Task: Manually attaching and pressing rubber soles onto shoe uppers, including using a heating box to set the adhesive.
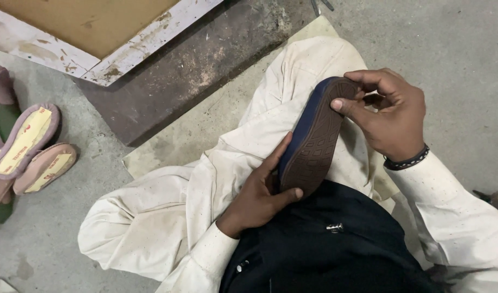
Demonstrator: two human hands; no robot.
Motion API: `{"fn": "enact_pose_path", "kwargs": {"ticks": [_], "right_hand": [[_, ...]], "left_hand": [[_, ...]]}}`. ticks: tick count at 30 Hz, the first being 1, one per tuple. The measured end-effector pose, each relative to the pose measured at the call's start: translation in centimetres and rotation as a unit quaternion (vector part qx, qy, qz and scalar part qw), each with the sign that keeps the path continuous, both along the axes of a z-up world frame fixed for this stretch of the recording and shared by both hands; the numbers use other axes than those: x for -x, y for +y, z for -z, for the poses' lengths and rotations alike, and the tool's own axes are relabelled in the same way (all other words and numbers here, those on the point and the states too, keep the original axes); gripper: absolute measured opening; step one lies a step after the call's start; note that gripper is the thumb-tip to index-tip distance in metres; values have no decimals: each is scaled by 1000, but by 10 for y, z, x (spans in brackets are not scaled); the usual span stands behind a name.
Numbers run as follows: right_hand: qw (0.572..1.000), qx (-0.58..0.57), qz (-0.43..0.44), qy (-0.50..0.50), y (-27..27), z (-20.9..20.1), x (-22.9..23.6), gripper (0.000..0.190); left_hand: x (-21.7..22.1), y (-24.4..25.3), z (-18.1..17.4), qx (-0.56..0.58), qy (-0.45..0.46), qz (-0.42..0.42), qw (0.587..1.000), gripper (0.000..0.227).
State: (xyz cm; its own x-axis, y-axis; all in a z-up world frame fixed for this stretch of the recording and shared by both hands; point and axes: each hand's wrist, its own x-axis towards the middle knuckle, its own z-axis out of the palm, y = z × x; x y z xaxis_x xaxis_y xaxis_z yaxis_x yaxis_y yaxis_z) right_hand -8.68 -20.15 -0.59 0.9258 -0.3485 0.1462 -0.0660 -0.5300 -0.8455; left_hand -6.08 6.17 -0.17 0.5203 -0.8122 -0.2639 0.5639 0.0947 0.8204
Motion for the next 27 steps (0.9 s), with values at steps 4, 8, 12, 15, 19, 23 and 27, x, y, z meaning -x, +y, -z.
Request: {"fn": "enact_pose_path", "kwargs": {"ticks": [4,8,12,15,19,23,27], "right_hand": [[999,-36,-7,25,-5,7,-3,39],[993,-105,-13,43,2,-12,-6,37],[998,-51,-33,-8,24,-55,3,33],[997,-58,-50,-25,49,-81,7,30],[995,-42,-69,-55,58,-85,10,32],[997,-19,-73,-36,58,-81,18,20],[997,-45,-66,-18,58,-95,17,18]], "left_hand": [[3,1,11,13,-29,-12,999,87],[0,2,9,-25,-48,3,999,87],[-12,-9,-12,-79,-184,-2,980,74],[-26,-25,-45,-61,-246,-39,967,94],[-37,-33,-68,-103,-328,-38,938,77],[-31,-31,-65,-108,-317,-56,941,73],[-24,-30,-66,-121,-315,-69,939,68]]}}
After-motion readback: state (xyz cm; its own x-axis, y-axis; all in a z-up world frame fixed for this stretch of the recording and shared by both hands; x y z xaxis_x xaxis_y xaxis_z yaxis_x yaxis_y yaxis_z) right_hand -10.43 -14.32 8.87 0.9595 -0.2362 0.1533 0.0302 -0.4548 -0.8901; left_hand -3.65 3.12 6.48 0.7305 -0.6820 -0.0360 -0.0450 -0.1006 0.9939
